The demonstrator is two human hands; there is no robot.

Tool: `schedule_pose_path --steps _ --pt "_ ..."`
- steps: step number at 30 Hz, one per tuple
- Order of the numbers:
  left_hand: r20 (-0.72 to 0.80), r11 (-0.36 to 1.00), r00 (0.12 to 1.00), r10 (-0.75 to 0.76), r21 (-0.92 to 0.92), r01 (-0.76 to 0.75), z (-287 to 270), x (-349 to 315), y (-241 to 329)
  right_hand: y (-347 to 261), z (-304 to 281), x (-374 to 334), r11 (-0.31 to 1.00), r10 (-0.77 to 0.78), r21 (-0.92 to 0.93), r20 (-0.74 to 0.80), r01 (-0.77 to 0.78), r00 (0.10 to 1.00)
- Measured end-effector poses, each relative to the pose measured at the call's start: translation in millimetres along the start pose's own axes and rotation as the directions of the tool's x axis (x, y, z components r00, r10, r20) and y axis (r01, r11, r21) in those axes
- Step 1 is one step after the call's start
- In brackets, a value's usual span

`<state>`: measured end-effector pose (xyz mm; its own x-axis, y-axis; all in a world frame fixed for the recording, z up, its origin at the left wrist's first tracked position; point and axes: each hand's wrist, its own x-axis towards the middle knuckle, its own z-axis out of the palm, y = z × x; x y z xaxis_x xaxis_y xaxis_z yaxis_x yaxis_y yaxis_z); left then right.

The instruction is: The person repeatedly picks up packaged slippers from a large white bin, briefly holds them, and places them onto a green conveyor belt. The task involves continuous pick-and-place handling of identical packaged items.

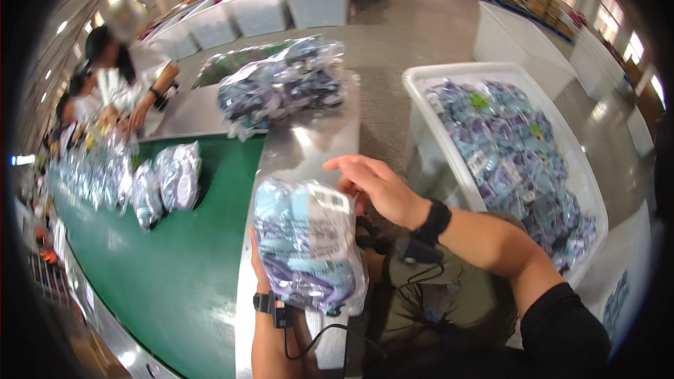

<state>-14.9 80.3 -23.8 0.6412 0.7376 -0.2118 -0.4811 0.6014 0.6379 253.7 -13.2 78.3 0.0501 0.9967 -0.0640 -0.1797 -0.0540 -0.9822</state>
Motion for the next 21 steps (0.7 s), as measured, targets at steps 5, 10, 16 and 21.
schedule_pose_path --steps 5,10,16,21 --pt "-0.108 0.926 0.974 -0.199 0.304 0.223 -11.2 -28.0 1.6 44.0 -1.6 25.0 0.947 0.240 -0.295 0.385 -0.127 0.891" --pt "-0.105 0.928 0.962 -0.253 0.253 0.272 -27.1 -8.3 -8.9 35.3 -7.7 -18.5 0.973 0.081 -0.229 0.235 -0.026 0.969" --pt "-0.300 0.970 0.944 0.139 0.232 -0.069 -9.6 5.7 -15.9 -12.3 -71.6 -99.6 0.991 -0.051 -0.129 -0.053 0.044 0.997" --pt "0.313 0.987 0.937 -0.155 0.000 0.163 41.3 -10.4 -16.4 -22.6 -201.6 -192.1 0.995 -0.026 0.074 -0.489 0.071 0.872"
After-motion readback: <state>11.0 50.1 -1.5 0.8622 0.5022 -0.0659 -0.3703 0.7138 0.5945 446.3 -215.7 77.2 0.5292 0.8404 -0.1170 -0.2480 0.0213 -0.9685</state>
